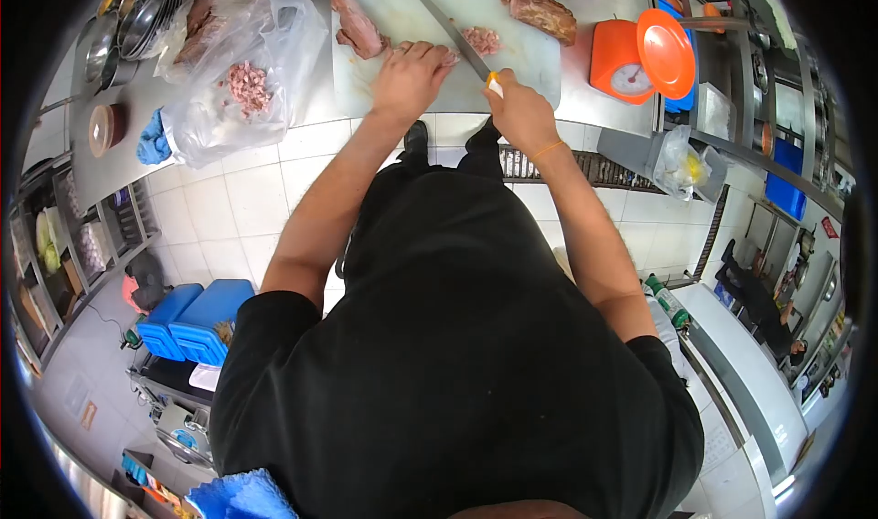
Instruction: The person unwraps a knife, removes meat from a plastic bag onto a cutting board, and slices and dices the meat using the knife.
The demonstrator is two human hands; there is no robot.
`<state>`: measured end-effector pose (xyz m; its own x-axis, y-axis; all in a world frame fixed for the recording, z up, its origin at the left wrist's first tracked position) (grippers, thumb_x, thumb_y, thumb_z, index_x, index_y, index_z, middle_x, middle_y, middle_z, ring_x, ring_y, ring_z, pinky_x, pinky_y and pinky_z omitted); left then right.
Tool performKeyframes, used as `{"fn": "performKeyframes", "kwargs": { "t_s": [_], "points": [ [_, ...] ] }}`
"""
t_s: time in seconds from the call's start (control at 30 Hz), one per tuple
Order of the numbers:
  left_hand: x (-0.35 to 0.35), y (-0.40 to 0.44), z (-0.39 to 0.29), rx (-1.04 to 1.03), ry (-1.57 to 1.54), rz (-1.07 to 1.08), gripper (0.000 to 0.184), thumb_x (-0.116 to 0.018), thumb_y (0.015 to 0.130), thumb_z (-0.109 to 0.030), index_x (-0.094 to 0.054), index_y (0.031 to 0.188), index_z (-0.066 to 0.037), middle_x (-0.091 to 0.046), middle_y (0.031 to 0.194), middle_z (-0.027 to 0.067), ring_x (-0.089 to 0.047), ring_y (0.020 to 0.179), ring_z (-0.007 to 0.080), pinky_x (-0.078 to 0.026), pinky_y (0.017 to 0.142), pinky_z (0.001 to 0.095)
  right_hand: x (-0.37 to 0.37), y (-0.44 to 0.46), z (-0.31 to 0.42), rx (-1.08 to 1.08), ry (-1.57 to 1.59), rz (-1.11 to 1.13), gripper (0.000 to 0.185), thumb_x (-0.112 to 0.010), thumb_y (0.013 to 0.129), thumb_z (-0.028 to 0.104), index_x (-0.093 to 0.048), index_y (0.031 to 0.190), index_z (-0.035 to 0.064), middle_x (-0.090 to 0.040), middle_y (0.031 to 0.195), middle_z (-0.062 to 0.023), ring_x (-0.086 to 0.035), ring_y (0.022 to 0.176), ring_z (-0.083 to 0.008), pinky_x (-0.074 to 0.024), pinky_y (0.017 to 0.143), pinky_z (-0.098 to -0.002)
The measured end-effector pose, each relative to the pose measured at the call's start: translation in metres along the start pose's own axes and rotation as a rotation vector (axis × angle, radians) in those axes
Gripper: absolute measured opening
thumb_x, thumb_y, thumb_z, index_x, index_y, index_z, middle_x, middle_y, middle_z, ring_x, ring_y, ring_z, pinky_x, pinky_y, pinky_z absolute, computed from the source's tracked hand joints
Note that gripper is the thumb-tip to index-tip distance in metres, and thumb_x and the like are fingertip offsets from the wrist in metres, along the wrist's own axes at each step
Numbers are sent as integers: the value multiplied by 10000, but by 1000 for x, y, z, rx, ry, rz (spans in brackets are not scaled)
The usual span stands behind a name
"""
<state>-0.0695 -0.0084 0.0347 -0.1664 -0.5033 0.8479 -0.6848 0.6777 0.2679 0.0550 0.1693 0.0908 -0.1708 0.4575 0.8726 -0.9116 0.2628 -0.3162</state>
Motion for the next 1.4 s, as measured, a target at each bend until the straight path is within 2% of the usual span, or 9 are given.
{"fn": "performKeyframes", "kwargs": {
  "t_s": [0.2, 0.5, 0.67, 0.83, 0.93, 1.03, 1.13, 1.23, 1.4],
  "points": [
    [-1, 0, -7, 65, -60, -110, 320, -818, 885, -226, -736, 1162, -89, -746, 1133, 80, -684, 1096, 333, -529, 950, 473, 14, -19, 21, 43, -78, -62, 313, -634, 1041, 284, -550, 1155, 5, -750, 865, -225, -750, 792, -429, -597, 707, -531],
    [0, 7, 1, 32, -109, -7, 143, -779, 891, -149, -723, 996, -70, -740, 1011, 79, -693, 1012, 320, -534, 881, 459, 24, -48, 30, 8, -117, 95, 286, -567, 1075, 240, -515, 1163, -27, -744, 855, -237, -747, 795, -455, -590, 713, -553],
    [0, 7, 0, 19, -110, -40, 122, -767, 896, -144, -729, 993, -82, -742, 1013, 84, -695, 1011, 317, -534, 888, 457, -18, -15, 17, 42, -71, 33, 291, -556, 1073, 230, -511, 1192, -32, -748, 877, -249, -748, 808, -452, -585, 731, -564],
    [1, 10, 1, 12, -132, -30, 140, -759, 906, -154, -731, 1023, -82, -743, 1031, 101, -694, 1032, 335, -543, 917, 470, -15, 23, 24, 107, -20, 11, 357, -592, 1063, 268, -507, 1247, -26, -740, 845, -258, -735, 795, -467, -573, 718, -577],
    [9, 4, -1, 66, -167, 6, 169, -758, 910, -165, -729, 1044, -68, -741, 1044, 114, -691, 1049, 353, -548, 929, 487, 8, 15, 30, 168, -68, -13, 343, -597, 1059, 273, -512, 1222, -16, -738, 827, -250, -735, 787, -465, -573, 706, -575],
    [13, 7, 0, 84, -135, 8, 189, -759, 907, -171, -725, 1052, -55, -736, 1047, 125, -688, 1053, 366, -548, 933, 494, 31, -9, 40, 110, -64, 54, 336, -600, 1057, 280, -513, 1197, -13, -734, 817, -250, -736, 781, -462, -574, 699, -574],
    [12, 7, 5, 44, -67, 11, 185, -757, 897, -164, -716, 1039, -53, -728, 1034, 127, -685, 1032, 367, -543, 926, 490, 31, -33, 46, 42, -113, 130, 303, -577, 1059, 230, -525, 1193, -37, -751, 842, -235, -752, 808, -444, -586, 737, -563],
    [11, 7, 5, 31, -71, 25, 164, -750, 889, -152, -706, 1015, -57, -721, 1025, 126, -680, 1011, 365, -537, 912, 487, 0, -33, 31, 30, -83, 94, 337, -590, 1062, 271, -510, 1190, -30, -732, 817, -264, -737, 765, -462, -580, 687, -562],
    [9, 9, 7, 1, -64, 16, 143, -738, 888, -144, -693, 992, -58, -718, 1027, 124, -679, 1005, 362, -531, 897, 485, -27, 19, 32, 92, -13, 10, 319, -577, 1060, 251, -527, 1189, -36, -748, 851, -251, -745, 810, -452, -582, 728, -561]
  ]
}}
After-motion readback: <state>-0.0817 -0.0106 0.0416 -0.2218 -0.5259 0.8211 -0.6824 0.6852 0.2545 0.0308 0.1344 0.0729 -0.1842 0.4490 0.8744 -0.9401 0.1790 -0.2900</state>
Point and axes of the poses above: each hand's wrist, its own y-axis towards the middle knuckle, its own x-axis out of the back of the hand, z = x × y, the point moved 1 cm from there along y, towards the middle knuckle
